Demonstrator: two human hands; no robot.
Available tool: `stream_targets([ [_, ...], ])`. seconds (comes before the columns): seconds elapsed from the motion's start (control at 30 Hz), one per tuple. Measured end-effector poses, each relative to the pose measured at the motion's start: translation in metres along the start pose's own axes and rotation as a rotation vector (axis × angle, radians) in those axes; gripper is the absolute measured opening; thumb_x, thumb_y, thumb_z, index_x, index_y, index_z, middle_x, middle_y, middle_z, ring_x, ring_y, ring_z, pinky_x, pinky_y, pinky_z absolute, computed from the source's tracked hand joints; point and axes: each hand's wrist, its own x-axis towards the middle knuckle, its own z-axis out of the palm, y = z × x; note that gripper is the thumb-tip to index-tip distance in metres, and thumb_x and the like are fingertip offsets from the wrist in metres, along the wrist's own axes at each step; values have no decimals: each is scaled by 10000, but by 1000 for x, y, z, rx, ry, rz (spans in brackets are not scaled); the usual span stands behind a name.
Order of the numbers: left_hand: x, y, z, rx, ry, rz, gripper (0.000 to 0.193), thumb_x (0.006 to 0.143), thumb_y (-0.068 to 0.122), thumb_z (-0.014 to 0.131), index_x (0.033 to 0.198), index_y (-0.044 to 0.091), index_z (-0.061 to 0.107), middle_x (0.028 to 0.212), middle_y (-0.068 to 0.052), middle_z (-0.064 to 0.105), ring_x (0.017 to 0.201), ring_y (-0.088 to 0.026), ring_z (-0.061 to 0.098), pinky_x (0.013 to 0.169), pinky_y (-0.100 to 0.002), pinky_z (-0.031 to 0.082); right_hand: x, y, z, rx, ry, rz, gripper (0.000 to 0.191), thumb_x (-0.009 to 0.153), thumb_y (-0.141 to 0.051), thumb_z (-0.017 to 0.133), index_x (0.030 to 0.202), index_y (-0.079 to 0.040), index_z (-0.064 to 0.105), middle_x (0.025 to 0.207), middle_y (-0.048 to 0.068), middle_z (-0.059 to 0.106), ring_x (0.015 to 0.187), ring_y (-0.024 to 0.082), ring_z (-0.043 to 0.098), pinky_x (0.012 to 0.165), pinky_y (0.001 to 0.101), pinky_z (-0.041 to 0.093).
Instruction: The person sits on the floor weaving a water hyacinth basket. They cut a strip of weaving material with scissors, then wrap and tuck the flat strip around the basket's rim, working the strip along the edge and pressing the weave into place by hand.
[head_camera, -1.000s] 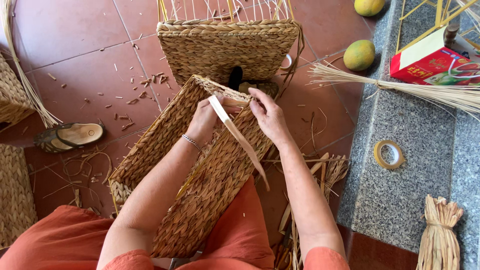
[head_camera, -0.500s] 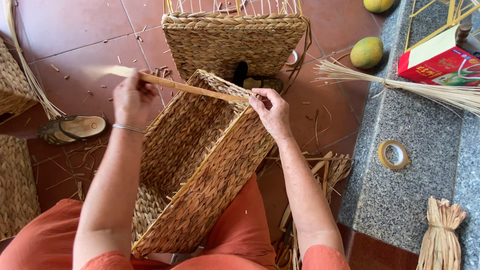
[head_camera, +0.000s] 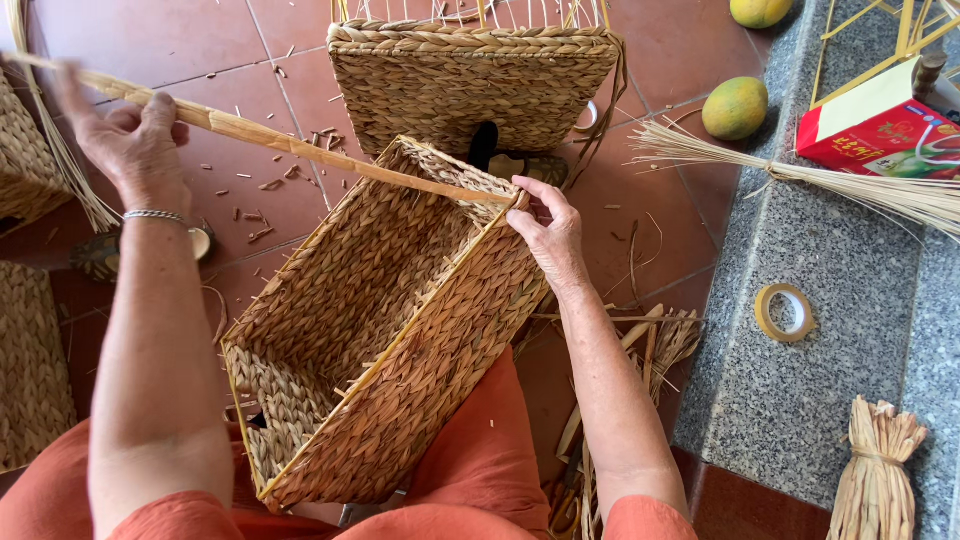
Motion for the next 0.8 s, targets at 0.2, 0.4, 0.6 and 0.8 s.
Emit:
stream_targets([
  [0.2,16,14,-26,825,-349,669,604,789,-56,760,1370,-58,597,1121,-114,628,1071,-240,575,989,-474,510,-1,-2,1,-23,1,7,472,842,-117,742,1311,-136,689,1174,28,690,1045,129,689,944,303,596],
  [0.4,7,-7,0,562,-91,208,198,989,232,627,1111,104,716,1021,-70,650,897,-202,591,812,-404,487,-1,-5,2,-22,-4,3,458,853,-113,749,1306,-128,686,1182,35,690,1066,132,688,969,302,589],
  [0.6,-52,-24,72,-146,-273,-645,352,1054,327,452,1150,28,610,904,-159,745,653,-244,740,559,-371,646,0,-3,4,6,17,14,448,862,-65,732,1306,-111,694,1176,41,697,1065,133,693,975,298,587],
  [0.8,-138,-23,151,-330,-432,-870,410,1080,358,422,1050,-34,540,872,-207,715,660,-247,743,618,-369,681,-1,-3,3,57,12,-4,457,864,-19,732,1310,-103,687,1208,39,676,1084,136,687,983,295,588],
])
